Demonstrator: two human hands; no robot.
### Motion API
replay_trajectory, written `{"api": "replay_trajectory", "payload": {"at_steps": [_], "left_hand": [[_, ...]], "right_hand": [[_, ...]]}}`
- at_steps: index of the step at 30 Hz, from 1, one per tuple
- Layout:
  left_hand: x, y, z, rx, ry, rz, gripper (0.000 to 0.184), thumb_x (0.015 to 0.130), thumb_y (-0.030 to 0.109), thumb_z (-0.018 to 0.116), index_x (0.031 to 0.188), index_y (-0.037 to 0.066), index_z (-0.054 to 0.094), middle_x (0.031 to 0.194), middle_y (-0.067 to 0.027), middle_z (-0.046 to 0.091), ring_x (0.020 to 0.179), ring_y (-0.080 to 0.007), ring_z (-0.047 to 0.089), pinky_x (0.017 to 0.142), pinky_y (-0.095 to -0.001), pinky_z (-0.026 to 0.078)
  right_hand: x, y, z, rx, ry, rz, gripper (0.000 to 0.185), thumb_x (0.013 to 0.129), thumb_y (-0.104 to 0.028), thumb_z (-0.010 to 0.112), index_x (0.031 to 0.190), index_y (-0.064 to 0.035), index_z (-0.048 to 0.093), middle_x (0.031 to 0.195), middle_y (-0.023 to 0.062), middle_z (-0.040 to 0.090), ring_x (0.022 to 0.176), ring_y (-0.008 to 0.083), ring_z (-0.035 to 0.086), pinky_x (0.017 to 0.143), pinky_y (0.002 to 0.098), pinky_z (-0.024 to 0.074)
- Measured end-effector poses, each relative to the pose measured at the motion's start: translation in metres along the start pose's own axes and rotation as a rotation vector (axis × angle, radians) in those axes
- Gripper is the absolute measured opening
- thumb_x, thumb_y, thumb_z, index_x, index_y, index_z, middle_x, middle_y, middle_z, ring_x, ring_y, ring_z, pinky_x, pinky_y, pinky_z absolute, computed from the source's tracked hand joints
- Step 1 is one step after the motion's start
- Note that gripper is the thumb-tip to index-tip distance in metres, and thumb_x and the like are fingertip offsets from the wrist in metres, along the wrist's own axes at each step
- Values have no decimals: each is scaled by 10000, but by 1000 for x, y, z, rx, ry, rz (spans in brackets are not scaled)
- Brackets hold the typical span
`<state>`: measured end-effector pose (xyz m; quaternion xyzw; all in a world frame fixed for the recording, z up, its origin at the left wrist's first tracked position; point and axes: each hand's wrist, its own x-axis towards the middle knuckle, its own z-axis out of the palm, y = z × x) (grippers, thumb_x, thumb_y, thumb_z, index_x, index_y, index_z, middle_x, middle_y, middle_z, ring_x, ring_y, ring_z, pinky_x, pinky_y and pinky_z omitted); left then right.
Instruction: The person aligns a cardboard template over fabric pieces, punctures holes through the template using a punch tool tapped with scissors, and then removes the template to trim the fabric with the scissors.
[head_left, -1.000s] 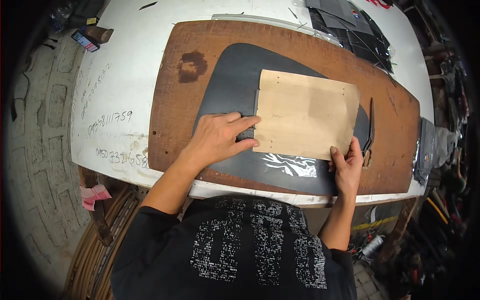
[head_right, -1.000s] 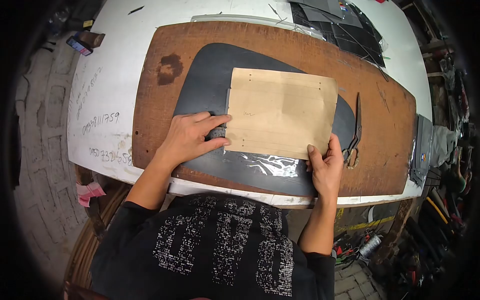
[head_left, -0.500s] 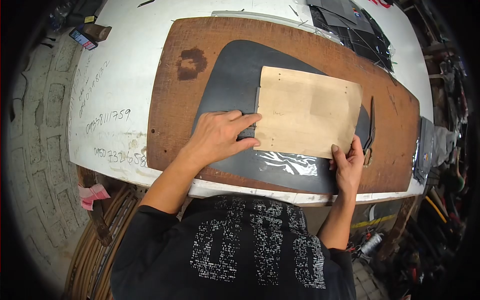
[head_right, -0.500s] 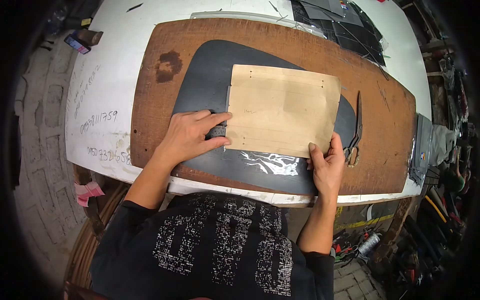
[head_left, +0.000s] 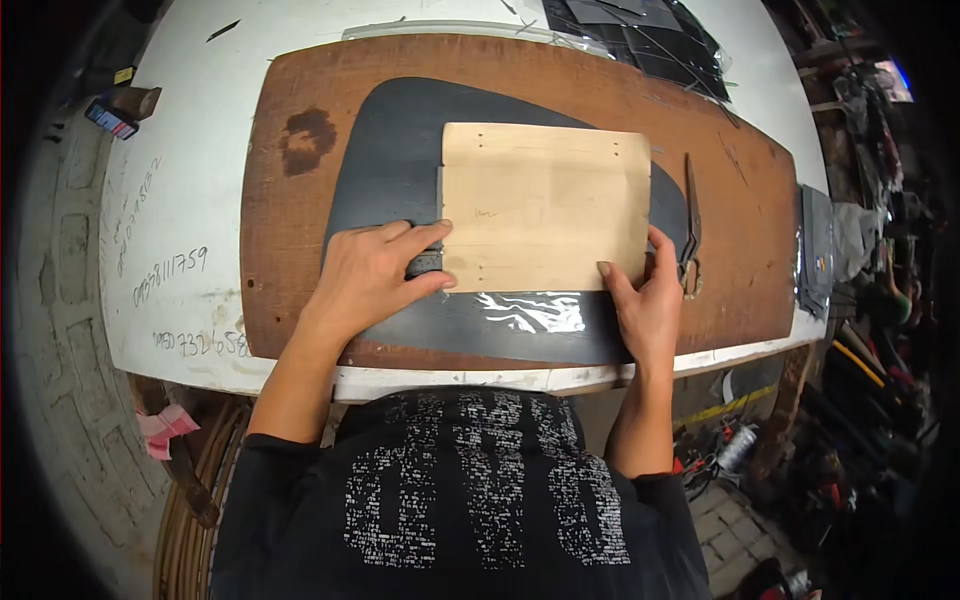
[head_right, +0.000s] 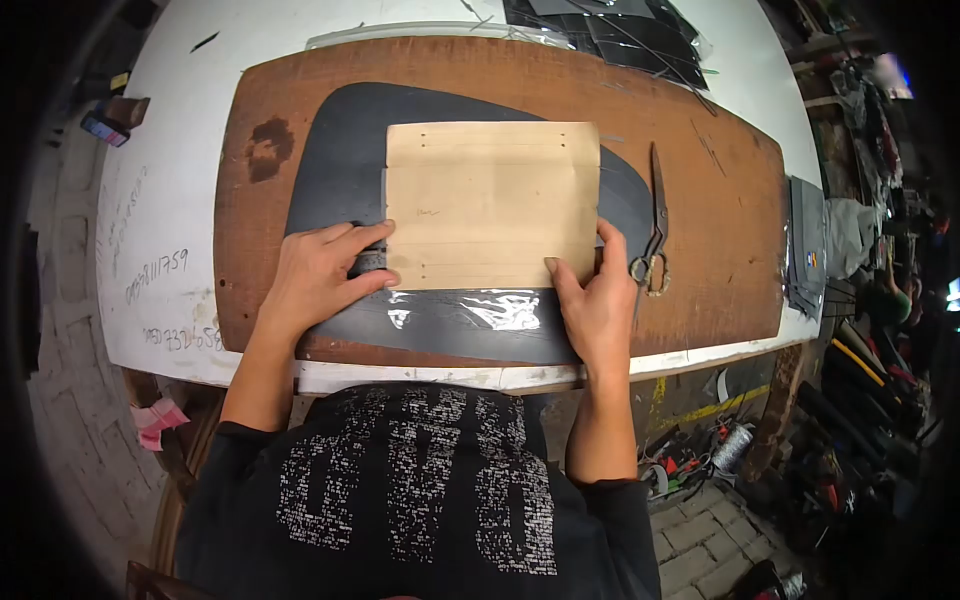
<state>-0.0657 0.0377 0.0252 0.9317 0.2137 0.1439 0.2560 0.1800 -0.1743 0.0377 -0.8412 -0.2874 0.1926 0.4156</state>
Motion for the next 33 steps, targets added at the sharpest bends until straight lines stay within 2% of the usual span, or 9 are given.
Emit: {"api": "replay_trajectory", "payload": {"at_steps": [3,6,9,16,22,25,28,31,33], "left_hand": [[1,4,-4,5,-50,-29,549,762,424,839,1209,120,748,727,-54,625,627,-244,630,582,-378,499],[1,3,-3,11,-42,-21,557,762,433,836,1216,122,747,723,-55,623,623,-241,628,582,-379,498],[0,-1,2,3,14,8,569,719,403,885,1204,136,756,677,-34,596,557,-181,573,540,-336,457],[-1,-2,3,9,10,9,590,709,411,886,1216,139,756,682,-28,603,555,-167,567,540,-326,460],[0,-1,2,4,6,8,588,715,406,883,1222,137,755,686,-33,600,559,-174,567,541,-328,459],[0,1,0,5,3,7,579,724,399,880,1226,138,754,681,-38,585,566,-185,568,543,-336,458],[0,0,1,2,8,12,571,732,391,877,1230,141,753,675,-41,570,571,-200,569,544,-352,458],[-1,-1,1,-14,17,11,565,738,386,875,1233,142,752,674,-41,564,573,-210,570,546,-364,460],[0,1,-1,-6,2,10,564,740,385,873,1234,142,752,677,-41,566,575,-215,572,549,-367,463]], "right_hand": [[1,-9,-2,-52,-28,35,592,861,0,778,1392,-27,517,1073,250,735,978,274,739,846,358,567],[2,-6,-3,-40,-35,43,623,843,9,796,1397,-33,514,1036,229,739,928,248,736,810,344,571],[2,-6,-2,-47,-35,45,627,839,15,798,1397,-38,517,1010,215,740,898,233,731,790,334,571],[1,-4,-1,-33,-24,20,629,839,25,798,1399,-42,520,987,194,742,889,217,728,779,326,569],[-1,-11,-1,-211,1,24,672,810,-33,834,1405,-53,522,980,212,726,853,326,727,761,399,574],[-6,-18,1,-365,67,-12,721,774,-68,857,1414,-56,523,1069,221,697,967,399,683,860,456,541],[-8,-12,2,-638,280,-438,701,764,-62,844,1399,-51,548,1173,214,656,1104,409,618,969,474,480],[-17,-21,11,-526,196,-615,626,769,-29,806,1356,-45,589,1234,201,627,1153,394,578,1006,472,445],[-25,-33,28,-338,2,-726,443,784,-24,756,1216,-41,662,1168,156,648,1108,356,599,948,458,465]]}}
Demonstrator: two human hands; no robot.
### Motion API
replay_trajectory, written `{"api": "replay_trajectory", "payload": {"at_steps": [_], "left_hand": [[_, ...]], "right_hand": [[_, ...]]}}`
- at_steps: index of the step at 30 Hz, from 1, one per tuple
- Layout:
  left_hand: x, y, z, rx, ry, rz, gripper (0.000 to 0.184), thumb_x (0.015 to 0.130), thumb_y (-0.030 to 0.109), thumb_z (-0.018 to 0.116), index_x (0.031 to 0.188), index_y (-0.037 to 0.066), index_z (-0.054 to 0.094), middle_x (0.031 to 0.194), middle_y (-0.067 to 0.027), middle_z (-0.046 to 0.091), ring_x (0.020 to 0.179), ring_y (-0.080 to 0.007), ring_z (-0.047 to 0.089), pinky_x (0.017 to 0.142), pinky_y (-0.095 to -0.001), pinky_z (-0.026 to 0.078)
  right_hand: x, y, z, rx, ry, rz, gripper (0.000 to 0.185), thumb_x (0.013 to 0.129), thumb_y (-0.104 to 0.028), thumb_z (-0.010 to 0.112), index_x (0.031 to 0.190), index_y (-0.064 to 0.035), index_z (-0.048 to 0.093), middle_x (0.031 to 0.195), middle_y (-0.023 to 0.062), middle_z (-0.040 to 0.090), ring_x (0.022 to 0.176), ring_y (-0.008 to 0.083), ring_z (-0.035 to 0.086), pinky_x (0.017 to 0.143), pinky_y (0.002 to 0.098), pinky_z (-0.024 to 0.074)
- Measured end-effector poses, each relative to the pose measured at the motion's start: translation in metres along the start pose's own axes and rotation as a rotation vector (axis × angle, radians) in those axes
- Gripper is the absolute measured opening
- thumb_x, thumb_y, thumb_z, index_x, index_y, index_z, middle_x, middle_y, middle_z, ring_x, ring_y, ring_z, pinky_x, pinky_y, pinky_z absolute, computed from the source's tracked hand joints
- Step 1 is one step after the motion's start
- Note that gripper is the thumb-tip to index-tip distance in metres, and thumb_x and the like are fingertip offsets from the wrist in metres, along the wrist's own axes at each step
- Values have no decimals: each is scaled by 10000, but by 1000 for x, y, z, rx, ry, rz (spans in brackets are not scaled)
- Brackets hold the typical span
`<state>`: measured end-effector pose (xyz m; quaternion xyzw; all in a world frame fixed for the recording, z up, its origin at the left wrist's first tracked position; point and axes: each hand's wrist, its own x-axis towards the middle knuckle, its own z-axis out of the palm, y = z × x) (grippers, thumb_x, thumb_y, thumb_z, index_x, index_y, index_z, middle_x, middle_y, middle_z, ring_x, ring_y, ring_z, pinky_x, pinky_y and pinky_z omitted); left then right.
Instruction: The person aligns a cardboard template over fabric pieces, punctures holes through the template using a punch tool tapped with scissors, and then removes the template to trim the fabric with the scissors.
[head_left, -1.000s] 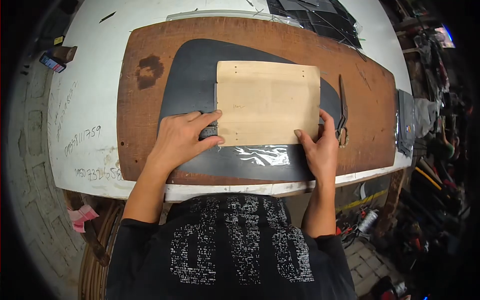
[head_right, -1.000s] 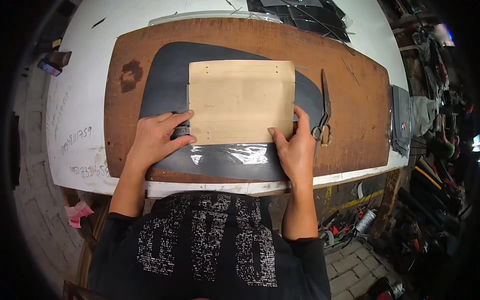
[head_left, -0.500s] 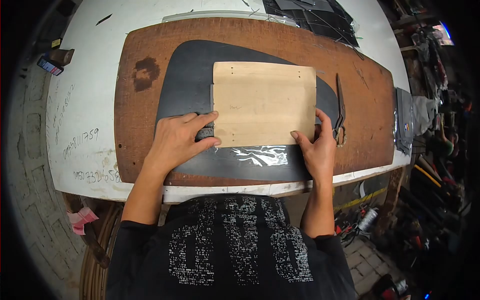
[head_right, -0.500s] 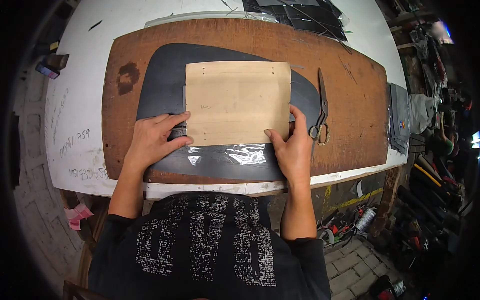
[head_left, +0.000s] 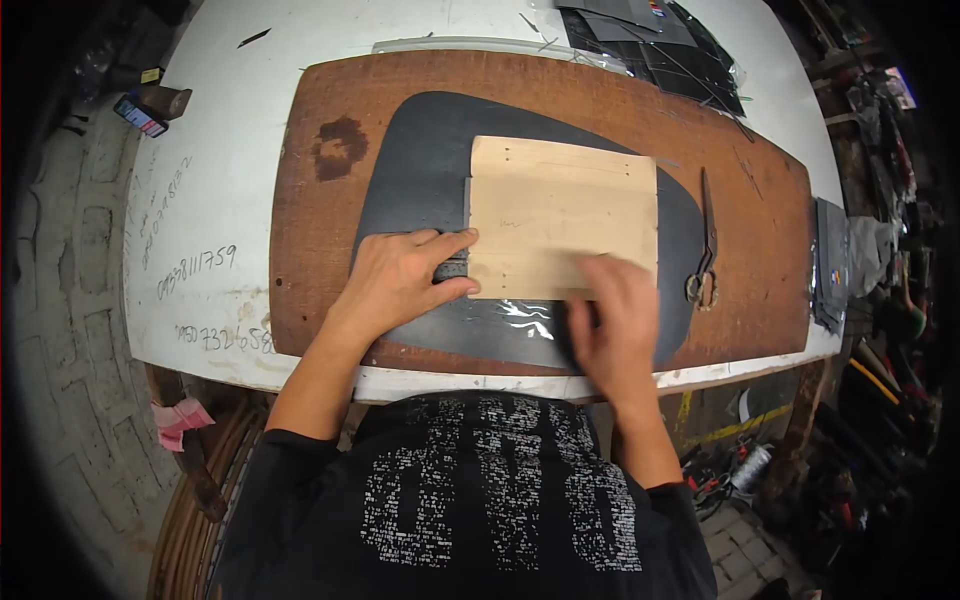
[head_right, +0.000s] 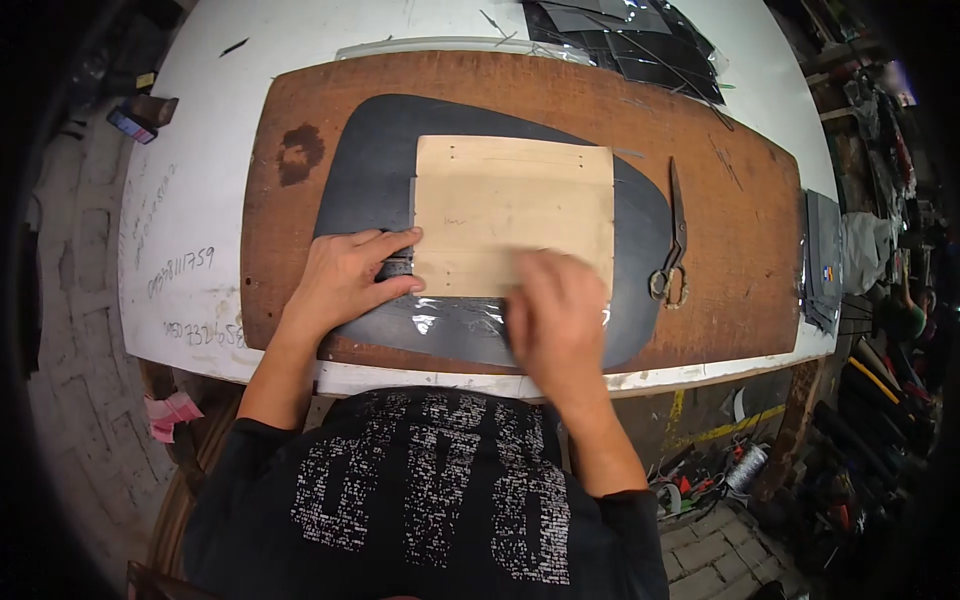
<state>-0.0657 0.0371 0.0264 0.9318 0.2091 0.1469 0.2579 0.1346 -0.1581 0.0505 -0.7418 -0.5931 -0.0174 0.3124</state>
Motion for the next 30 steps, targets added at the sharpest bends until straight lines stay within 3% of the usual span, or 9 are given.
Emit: {"api": "replay_trajectory", "payload": {"at_steps": [3,6,9,12,13,16,19,23,30], "left_hand": [[-1,-2,2,7,16,17,566,740,391,870,1234,142,751,684,-42,565,576,-223,569,545,-370,464],[0,2,-4,1,-37,-35,438,827,330,816,1205,121,738,817,-85,693,687,-256,684,609,-371,528],[0,2,-4,-488,74,-271,308,927,220,733,1203,82,727,851,-79,711,762,-171,683,701,-316,534],[3,-9,-7,-1165,174,-322,227,990,101,630,1161,-11,727,906,-63,706,878,-132,641,850,-289,501],[3,-4,-3,-1197,250,-341,243,1023,99,587,1157,-49,725,953,-60,706,945,-155,642,943,-291,467],[6,4,3,-795,367,-160,231,1009,97,635,1166,-36,741,993,-66,713,947,-161,648,904,-278,486],[1,8,5,-712,224,-194,222,971,138,714,1150,20,772,957,-86,736,909,-146,676,807,-279,522],[-6,7,13,-582,251,-123,200,946,129,741,1104,13,784,931,-111,747,794,-160,676,703,-279,520],[12,-11,23,-701,469,-248,198,966,111,729,1114,-14,769,967,-70,721,867,-137,641,793,-259,502]], "right_hand": [[-1,-26,20,108,-175,-86,328,790,-50,756,1114,-58,705,1101,100,647,1069,298,604,921,437,460],[-3,-32,32,79,-226,-125,286,789,-75,765,1072,-72,724,1076,69,642,1045,262,602,907,422,451],[-2,-30,29,73,-238,-141,280,787,-97,775,1062,-77,729,1074,56,639,1038,250,599,905,412,443],[-3,-29,28,70,-239,-146,295,786,-102,777,1076,-78,727,1086,53,640,1044,248,599,910,409,439],[-3,-29,27,70,-236,-146,301,786,-104,777,1081,-79,725,1091,53,640,1048,248,599,913,410,438],[-6,-29,26,67,-230,-153,326,784,-110,779,1103,-80,716,1110,54,639,1062,247,597,919,412,436],[-11,-27,27,74,-221,-159,346,786,-123,781,1122,-87,706,1127,53,634,1079,245,591,928,418,430],[-14,-22,32,75,-205,-177,347,795,-146,782,1129,-98,702,1134,48,627,1089,243,582,943,432,417],[-2,-12,40,81,-173,-194,331,804,-161,781,1123,-108,707,1128,47,637,1088,247,584,947,435,408]]}}
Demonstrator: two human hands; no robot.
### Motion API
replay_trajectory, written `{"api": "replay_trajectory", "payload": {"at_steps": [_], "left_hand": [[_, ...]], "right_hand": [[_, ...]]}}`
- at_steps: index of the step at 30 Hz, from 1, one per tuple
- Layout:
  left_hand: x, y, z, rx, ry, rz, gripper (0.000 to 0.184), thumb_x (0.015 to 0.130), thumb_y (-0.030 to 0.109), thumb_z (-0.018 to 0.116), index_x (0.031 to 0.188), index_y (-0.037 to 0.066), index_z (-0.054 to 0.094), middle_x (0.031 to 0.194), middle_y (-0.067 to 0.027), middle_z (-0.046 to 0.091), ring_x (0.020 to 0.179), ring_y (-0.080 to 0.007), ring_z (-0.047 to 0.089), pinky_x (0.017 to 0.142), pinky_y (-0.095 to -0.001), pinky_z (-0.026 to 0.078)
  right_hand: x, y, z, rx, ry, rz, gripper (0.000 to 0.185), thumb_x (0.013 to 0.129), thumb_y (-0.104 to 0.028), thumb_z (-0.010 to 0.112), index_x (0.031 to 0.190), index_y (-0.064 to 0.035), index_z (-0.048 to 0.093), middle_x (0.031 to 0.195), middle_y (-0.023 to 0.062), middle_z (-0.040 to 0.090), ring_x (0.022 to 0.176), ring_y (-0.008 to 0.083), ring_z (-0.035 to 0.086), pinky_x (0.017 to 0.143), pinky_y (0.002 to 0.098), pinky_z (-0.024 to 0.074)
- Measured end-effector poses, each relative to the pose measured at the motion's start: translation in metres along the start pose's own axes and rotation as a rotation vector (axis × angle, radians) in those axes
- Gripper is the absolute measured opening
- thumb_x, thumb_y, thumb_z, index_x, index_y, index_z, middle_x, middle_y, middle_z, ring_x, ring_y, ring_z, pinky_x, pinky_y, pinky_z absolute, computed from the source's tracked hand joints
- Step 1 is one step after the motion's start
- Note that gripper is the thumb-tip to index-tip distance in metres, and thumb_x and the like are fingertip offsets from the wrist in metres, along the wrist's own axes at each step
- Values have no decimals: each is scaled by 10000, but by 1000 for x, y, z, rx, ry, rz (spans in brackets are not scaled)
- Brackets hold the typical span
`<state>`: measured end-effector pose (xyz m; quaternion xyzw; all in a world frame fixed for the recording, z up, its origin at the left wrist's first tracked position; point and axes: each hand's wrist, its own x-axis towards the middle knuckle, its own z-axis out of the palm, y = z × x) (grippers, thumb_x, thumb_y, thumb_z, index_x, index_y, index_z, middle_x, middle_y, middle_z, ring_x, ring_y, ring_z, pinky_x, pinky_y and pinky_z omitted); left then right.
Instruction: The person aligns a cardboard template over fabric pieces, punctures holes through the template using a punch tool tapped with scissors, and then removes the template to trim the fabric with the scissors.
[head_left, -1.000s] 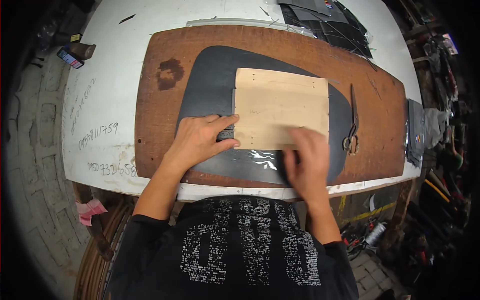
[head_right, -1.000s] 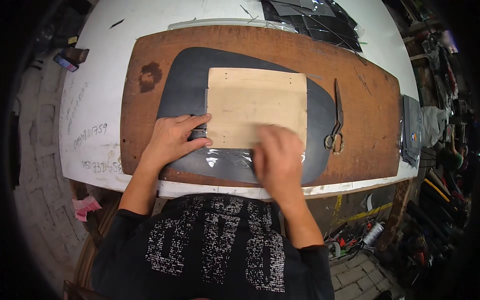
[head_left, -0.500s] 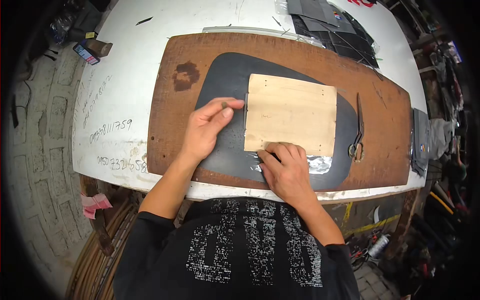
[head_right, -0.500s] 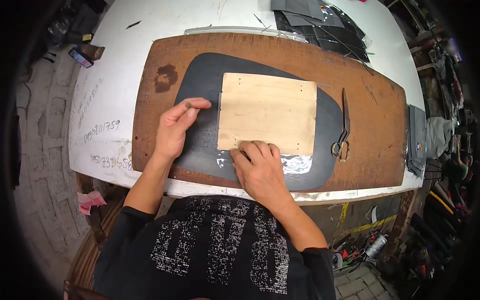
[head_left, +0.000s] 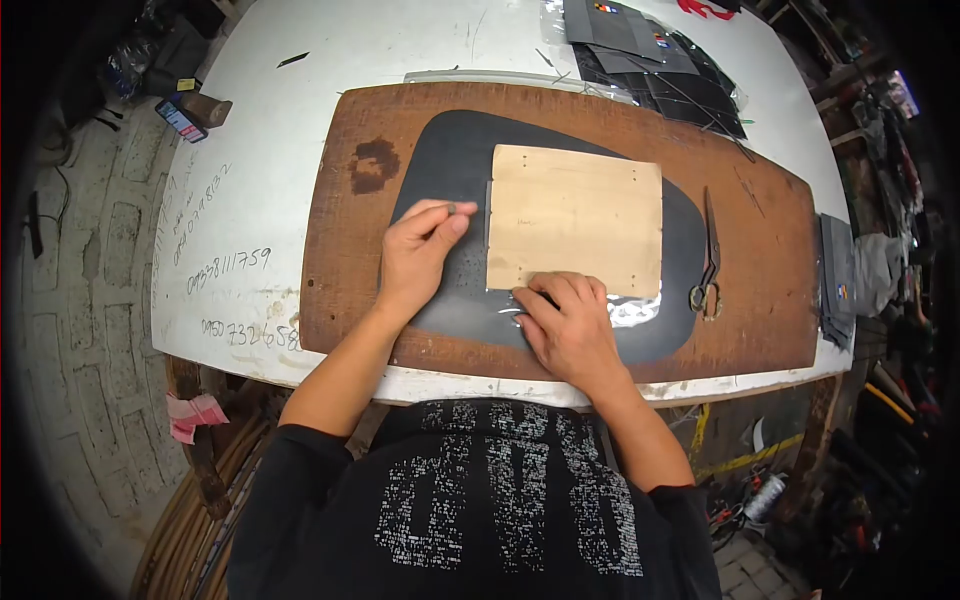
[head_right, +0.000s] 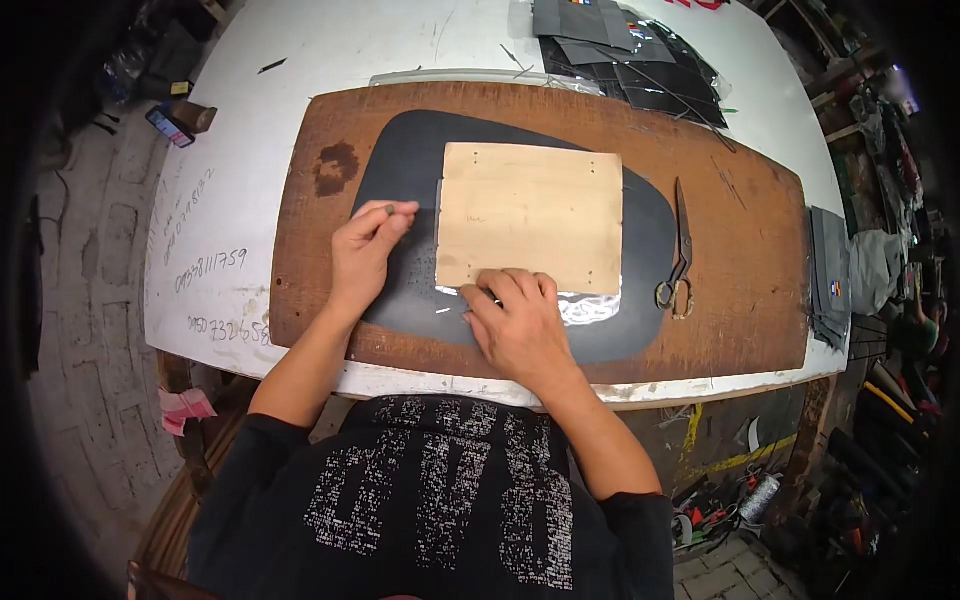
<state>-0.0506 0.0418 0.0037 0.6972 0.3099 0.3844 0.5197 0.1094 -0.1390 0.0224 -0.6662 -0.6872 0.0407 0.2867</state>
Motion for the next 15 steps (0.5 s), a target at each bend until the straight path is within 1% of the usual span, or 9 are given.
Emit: {"api": "replay_trajectory", "payload": {"at_steps": [2,3,6,9,12,13,15], "left_hand": [[6,3,0,16,54,84,202,976,115,722,1119,-22,764,971,-59,709,882,-134,628,815,-254,494],[9,7,-1,48,55,124,207,972,112,729,1117,-32,760,964,-44,700,857,-118,618,782,-242,495],[14,6,-6,-96,38,-38,210,960,110,744,1117,-29,762,993,-43,719,833,-96,617,752,-225,502],[12,9,2,-229,-12,-126,195,979,115,721,1098,-36,750,981,-93,754,813,-109,662,747,-245,552],[7,8,10,-151,-144,-211,194,974,88,719,1121,-37,738,948,-85,756,834,-122,692,771,-254,575],[6,8,12,-124,-180,-197,192,969,66,718,1130,-37,734,954,-76,763,853,-115,701,780,-246,569],[4,11,15,-87,-215,-217,186,959,68,729,1115,-34,738,936,-73,771,848,-103,706,777,-241,569]], "right_hand": [[3,5,2,-2,10,-13,326,807,-163,779,1121,-108,708,1126,47,640,1088,248,585,946,435,408],[3,4,1,-2,9,-13,324,808,-163,778,1120,-108,709,1125,47,640,1087,248,586,945,435,409],[5,4,0,-5,8,-18,318,811,-160,776,1117,-105,708,1124,46,641,1083,248,587,941,434,412],[5,3,0,-6,7,-14,316,811,-156,775,1115,-104,707,1131,44,638,1079,246,589,937,433,415],[7,3,-1,1,-7,-2,321,808,-153,778,1117,-104,706,1140,43,634,1075,244,590,934,431,418],[8,3,-2,0,-10,-1,326,807,-153,779,1120,-104,706,1143,43,633,1076,244,590,934,430,419],[7,2,-2,-1,-22,3,338,803,-152,783,1129,-104,705,1149,44,631,1078,243,591,935,430,421]]}}
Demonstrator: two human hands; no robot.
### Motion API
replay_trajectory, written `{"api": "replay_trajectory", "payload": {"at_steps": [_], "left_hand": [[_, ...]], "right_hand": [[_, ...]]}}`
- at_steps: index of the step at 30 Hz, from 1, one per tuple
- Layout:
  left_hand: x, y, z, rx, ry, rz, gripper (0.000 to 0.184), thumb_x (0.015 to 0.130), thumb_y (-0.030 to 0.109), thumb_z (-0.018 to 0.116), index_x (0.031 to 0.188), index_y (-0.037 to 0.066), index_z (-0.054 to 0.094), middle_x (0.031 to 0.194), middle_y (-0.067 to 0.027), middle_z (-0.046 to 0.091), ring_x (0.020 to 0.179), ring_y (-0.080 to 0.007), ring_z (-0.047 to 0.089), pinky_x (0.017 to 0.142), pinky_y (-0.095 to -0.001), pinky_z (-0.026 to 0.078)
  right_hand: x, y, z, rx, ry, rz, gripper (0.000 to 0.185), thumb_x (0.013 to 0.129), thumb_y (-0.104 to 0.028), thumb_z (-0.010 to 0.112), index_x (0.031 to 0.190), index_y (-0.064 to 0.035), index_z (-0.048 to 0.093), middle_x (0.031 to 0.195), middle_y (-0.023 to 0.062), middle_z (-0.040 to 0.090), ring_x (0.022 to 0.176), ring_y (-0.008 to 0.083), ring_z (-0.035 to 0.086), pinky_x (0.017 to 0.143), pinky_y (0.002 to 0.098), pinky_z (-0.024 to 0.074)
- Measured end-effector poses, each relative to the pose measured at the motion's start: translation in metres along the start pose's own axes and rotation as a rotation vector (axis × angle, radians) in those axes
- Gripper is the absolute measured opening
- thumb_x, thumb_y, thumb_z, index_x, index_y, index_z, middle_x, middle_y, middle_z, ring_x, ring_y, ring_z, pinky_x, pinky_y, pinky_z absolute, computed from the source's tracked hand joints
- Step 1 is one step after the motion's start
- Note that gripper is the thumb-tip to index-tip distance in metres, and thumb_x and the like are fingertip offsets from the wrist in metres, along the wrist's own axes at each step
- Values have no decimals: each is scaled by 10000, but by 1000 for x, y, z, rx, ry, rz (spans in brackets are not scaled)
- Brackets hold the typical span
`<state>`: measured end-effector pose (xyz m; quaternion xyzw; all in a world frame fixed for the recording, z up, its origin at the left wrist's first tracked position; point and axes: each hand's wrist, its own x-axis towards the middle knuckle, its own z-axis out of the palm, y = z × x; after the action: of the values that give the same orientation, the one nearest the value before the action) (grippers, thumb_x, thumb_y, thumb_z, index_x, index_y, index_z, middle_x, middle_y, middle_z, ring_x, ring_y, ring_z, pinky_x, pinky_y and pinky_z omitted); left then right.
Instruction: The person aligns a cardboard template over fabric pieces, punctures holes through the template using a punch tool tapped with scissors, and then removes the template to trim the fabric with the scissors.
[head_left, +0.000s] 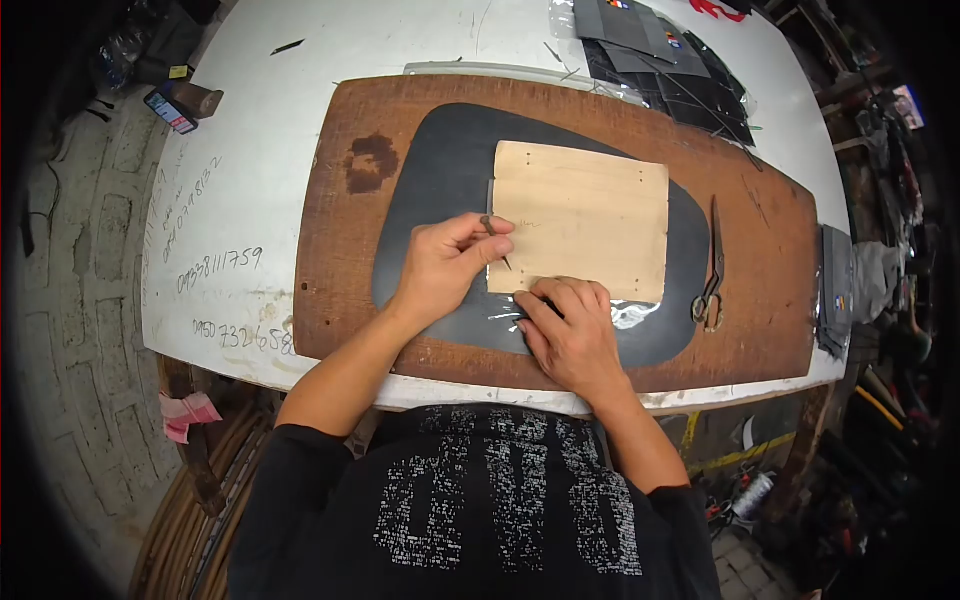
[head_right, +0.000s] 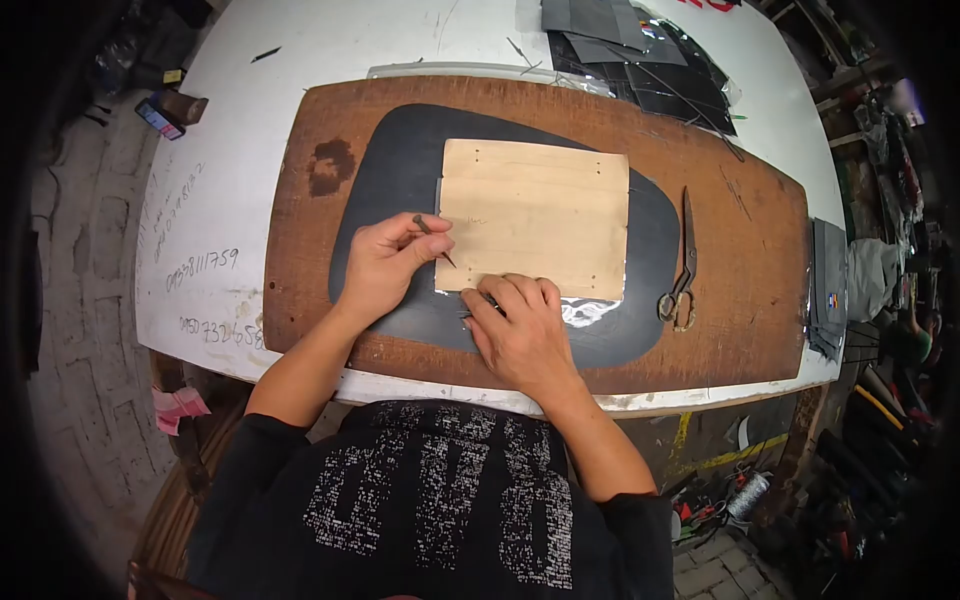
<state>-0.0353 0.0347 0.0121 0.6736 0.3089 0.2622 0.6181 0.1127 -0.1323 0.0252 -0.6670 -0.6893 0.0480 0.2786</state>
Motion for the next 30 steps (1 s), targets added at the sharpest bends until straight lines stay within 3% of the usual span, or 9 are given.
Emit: {"api": "replay_trajectory", "payload": {"at_steps": [4,16,30], "left_hand": [[-3,1,6,79,9,105,219,917,129,786,1055,-37,749,843,-95,767,767,-91,696,701,-252,553],[-8,4,14,161,-21,152,196,909,119,787,1042,-20,747,898,-139,779,787,-144,736,680,-281,571],[-8,4,15,201,-14,178,146,909,92,778,1012,-11,763,852,-85,783,761,-88,715,679,-241,551]], "right_hand": [[0,0,0,-13,-11,0,361,795,-148,789,1143,-100,703,1158,43,629,1084,241,590,940,432,424],[0,-1,-2,-10,-14,9,364,803,-152,787,1152,-99,697,1166,39,625,1091,234,586,954,433,422],[-2,-1,-2,2,7,-1,360,805,-146,782,1149,-92,692,1158,43,620,1091,233,583,952,427,421]]}}
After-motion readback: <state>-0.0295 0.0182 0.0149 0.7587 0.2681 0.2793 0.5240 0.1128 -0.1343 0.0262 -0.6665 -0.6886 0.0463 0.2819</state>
